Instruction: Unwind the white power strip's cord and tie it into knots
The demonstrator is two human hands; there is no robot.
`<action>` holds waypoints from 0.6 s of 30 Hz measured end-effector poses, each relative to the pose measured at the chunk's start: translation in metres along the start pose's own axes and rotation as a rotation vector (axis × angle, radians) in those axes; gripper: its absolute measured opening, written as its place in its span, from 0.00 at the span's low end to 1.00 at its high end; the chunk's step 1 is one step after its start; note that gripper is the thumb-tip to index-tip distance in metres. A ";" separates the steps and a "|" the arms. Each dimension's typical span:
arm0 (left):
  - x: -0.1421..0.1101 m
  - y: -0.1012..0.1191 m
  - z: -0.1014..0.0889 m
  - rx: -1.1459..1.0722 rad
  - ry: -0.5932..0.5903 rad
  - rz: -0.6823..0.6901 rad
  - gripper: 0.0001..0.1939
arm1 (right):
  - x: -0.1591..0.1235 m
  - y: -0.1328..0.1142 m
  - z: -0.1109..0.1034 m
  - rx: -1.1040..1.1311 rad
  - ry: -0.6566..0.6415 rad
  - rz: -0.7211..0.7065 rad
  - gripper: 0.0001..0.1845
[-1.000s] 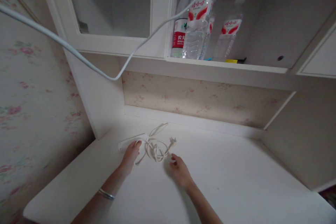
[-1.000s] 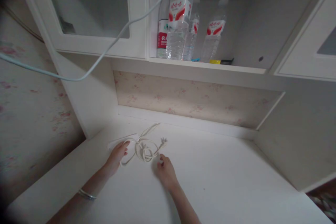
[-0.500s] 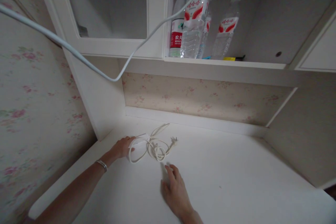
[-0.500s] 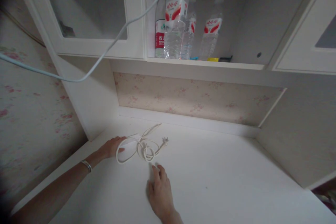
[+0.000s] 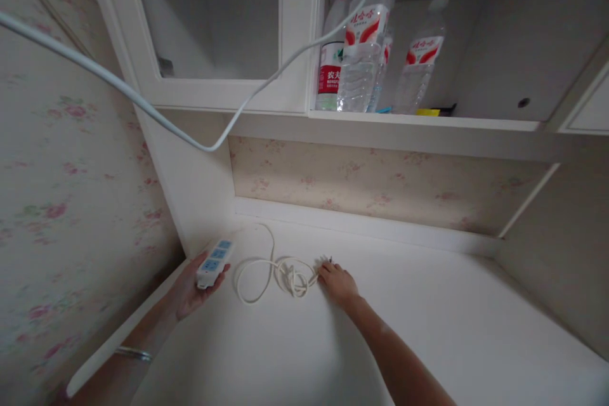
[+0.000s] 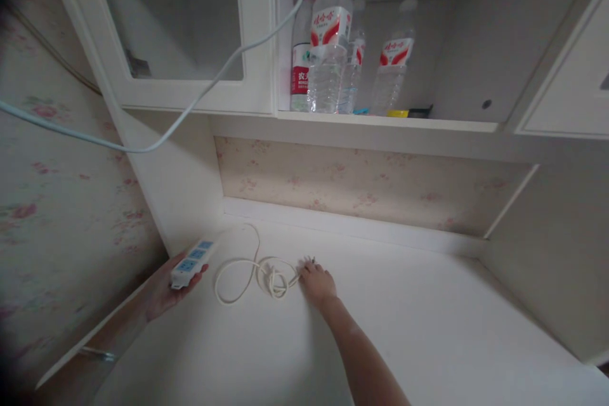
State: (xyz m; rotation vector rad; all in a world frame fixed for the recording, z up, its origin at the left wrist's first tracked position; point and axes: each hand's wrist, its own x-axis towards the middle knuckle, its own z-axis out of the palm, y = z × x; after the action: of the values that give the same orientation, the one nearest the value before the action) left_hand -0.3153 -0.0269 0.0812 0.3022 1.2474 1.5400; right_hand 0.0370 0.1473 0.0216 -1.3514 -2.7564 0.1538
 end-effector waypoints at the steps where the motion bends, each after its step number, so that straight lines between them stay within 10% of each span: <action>1: -0.004 -0.001 -0.005 -0.075 0.007 0.014 0.18 | 0.003 0.003 -0.001 0.000 0.002 -0.001 0.16; 8: 0.000 -0.026 -0.038 0.020 0.170 0.049 0.18 | 0.016 0.033 -0.009 0.031 0.078 0.231 0.20; 18: 0.031 -0.036 -0.047 0.944 0.285 0.166 0.27 | 0.040 0.069 -0.012 0.386 0.021 0.468 0.17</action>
State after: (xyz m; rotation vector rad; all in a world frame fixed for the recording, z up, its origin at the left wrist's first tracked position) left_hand -0.3415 -0.0317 0.0202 0.8225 2.1770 1.0421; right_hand 0.0678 0.2221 0.0260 -1.8180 -2.1825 0.6495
